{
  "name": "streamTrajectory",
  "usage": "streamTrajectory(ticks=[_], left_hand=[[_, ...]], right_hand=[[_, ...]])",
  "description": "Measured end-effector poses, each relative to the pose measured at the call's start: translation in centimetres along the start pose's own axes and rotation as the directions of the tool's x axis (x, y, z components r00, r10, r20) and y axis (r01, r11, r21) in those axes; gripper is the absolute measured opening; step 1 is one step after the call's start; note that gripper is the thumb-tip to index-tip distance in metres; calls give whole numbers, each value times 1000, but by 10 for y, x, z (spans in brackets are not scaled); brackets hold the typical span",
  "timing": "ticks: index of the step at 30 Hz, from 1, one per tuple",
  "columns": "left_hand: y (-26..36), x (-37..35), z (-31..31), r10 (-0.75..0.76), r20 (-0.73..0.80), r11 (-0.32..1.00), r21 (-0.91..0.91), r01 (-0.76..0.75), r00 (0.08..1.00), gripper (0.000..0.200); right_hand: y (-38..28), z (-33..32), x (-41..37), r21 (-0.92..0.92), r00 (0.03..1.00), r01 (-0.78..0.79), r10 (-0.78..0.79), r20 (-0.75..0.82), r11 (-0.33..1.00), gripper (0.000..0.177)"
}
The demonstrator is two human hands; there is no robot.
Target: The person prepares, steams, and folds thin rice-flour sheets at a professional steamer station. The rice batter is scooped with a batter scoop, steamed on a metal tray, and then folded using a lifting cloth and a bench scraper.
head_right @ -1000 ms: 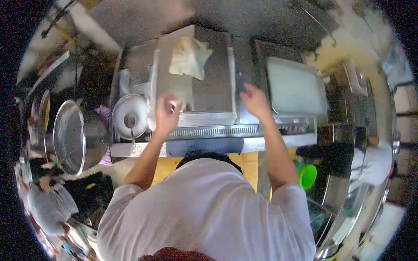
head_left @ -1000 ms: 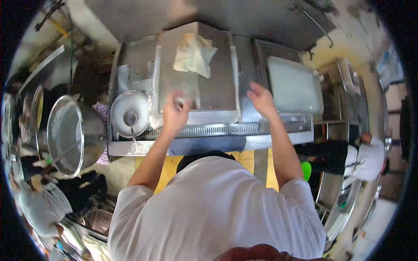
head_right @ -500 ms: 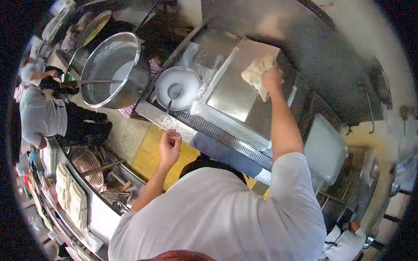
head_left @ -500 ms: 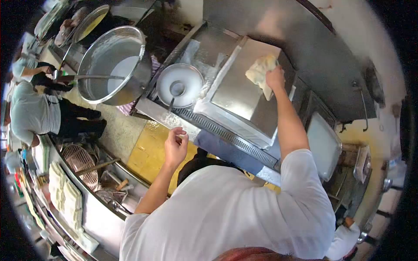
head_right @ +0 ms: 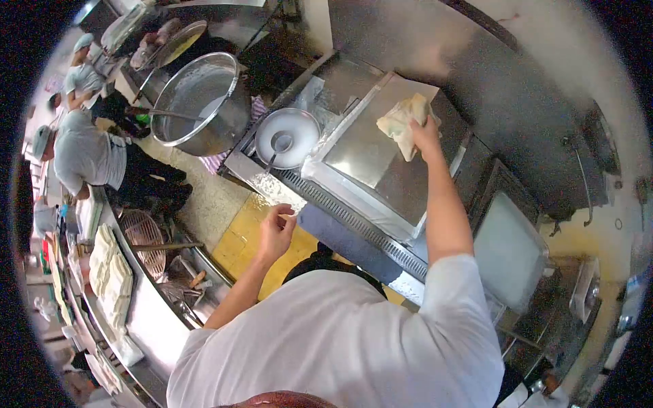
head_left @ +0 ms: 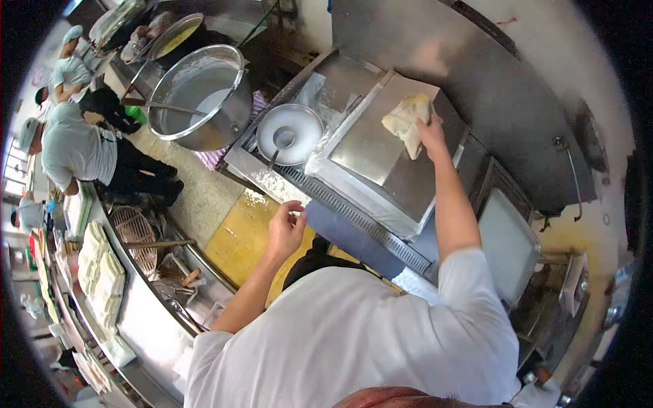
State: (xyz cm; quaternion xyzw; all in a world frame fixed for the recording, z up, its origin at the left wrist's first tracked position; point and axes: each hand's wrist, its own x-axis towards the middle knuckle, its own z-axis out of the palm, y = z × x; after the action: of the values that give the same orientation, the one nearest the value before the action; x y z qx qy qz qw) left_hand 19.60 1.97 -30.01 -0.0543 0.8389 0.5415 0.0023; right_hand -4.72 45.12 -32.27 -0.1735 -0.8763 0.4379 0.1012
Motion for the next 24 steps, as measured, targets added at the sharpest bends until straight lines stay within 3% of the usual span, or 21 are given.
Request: streamTrajectory(ticks=[1, 3, 4, 5, 6, 7, 8, 9, 10, 11, 12, 13, 14, 15, 16, 18, 19, 24], left_hand=[[5, -10, 5, -8, 40, 1000, 18, 7, 999, 27], [7, -32, 21, -44, 78, 999, 29, 42, 996, 30], [7, -45, 27, -54, 56, 998, 40, 52, 997, 30], [7, -59, 34, -84, 120, 995, 57, 77, 989, 31], [8, -72, 40, -113, 174, 992, 74, 102, 978, 32], [5, -82, 47, -107, 212, 993, 74, 93, 971, 33], [3, -95, 55, -111, 238, 992, 77, 95, 965, 33], [3, -102, 64, -13, 277, 988, 150, -29, 961, 34], [5, -100, 72, 69, 316, 964, 222, -144, 946, 34], [36, -96, 73, 109, 408, 975, 136, -178, 906, 36], [52, -82, 89, 151, 475, 932, 225, -286, 867, 38], [94, -75, 95, 187, 548, 891, 256, -376, 816, 38], [132, -70, 99, 293, 590, 855, 191, -483, 752, 35], [163, -50, 121, 438, 674, 681, 183, -709, 595, 32], [204, -44, 136, 482, 665, 601, 223, -768, 570, 32], [270, -12, 205, 597, 700, 359, 203, -911, 392, 34], [304, -7, 224, 599, 733, 272, 191, -943, 321, 34], [332, -12, 207, 492, 790, 252, 273, -928, 366, 32]], right_hand=[[-5, -21, -25, 189, 994, -36, 17, 105, 981, 72], [-9, -54, -94, 478, 991, -115, 134, -4, 871, 60], [23, -69, -119, 453, 988, -33, 96, -117, 891, 49], [73, -89, -123, 124, 982, -47, 69, -175, 991, 43], [145, -107, -134, -2, 963, 13, -13, -269, 1000, 46], [118, -141, -173, -127, 944, -164, 119, -308, 978, 41], [189, -152, -181, 152, 940, -38, 87, -331, 988, 38], [244, -186, -193, -613, 875, 230, -437, -210, 756, 33], [334, -210, -185, -907, 857, 236, -515, 25, 348, 32], [368, -223, -192, -809, 896, 73, -395, -204, 583, 33], [349, -241, -212, -725, 924, 93, -331, -193, 682, 34], [412, -255, -190, -494, 974, 33, -139, -179, 869, 37], [376, -256, -204, -538, 968, -113, -30, -250, 835, 41], [418, -264, -169, -521, 976, -165, 61, -210, 838, 44], [435, -265, -156, -459, 971, -233, 185, -149, 857, 45], [455, -265, -136, -366, 907, -398, 421, -18, 842, 47], [437, -258, -150, -392, 893, -401, 449, 33, 828, 47], [369, -243, -195, -522, 940, -243, 331, 80, 818, 45]])
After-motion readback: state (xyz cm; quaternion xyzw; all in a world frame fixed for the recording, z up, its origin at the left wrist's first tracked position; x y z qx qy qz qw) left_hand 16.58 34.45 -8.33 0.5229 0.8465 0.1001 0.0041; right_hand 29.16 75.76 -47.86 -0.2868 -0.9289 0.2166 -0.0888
